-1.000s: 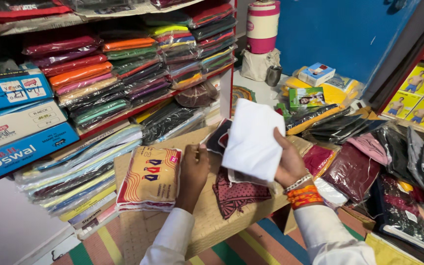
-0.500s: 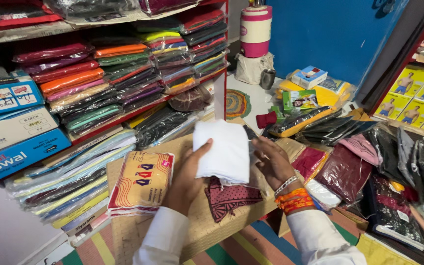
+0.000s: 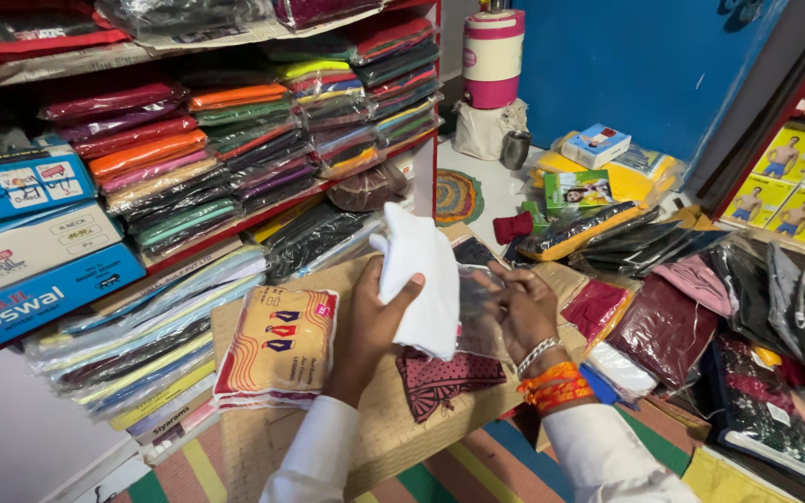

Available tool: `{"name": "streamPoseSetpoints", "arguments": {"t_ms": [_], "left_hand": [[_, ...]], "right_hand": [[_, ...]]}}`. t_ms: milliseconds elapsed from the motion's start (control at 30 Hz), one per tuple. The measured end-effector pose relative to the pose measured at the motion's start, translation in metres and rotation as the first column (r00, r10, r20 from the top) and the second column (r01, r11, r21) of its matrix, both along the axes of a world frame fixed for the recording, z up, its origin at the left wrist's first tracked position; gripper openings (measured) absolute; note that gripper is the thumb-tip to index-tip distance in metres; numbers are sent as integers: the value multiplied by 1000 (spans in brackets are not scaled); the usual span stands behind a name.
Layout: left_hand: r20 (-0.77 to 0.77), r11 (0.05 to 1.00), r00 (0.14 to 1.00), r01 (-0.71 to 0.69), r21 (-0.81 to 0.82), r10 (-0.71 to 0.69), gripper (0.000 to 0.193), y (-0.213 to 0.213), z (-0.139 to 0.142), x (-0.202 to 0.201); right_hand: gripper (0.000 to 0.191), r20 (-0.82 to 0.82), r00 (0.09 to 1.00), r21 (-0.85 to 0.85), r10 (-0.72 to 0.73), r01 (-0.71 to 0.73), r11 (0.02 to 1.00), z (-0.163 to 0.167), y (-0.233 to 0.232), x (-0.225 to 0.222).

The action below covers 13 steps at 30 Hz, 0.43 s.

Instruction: The person organizes packaged clothing items on a table in a shop. They pick up stacks of packaged garments, separate them, and arrange them into neat piles by color and type.

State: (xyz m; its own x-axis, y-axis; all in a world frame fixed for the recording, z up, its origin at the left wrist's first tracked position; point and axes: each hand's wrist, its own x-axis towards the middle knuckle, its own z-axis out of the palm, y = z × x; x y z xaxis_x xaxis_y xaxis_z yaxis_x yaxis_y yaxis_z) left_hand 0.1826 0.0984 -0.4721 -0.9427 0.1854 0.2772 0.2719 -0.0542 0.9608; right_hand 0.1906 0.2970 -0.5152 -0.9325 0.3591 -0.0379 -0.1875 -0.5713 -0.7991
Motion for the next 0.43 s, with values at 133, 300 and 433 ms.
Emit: {"name": "streamPoseSetpoints", "arguments": {"t_ms": [133,300,433], "left_hand": [[-366,999,930,27,-33,-38,46,15,-12,6],[-417,978,909,-97,-185,11,47,24,-24,15],[-107,981,994,0,-193,-21,52,17,-18,14]], "right_hand": [[38,-163,867,-96,470,-488,867,8,-34,12],[50,-364,756,-108,544,-614,782,1,-45,13],[56,-333,743,-112,580,-642,758,-10,-45,6]]}}
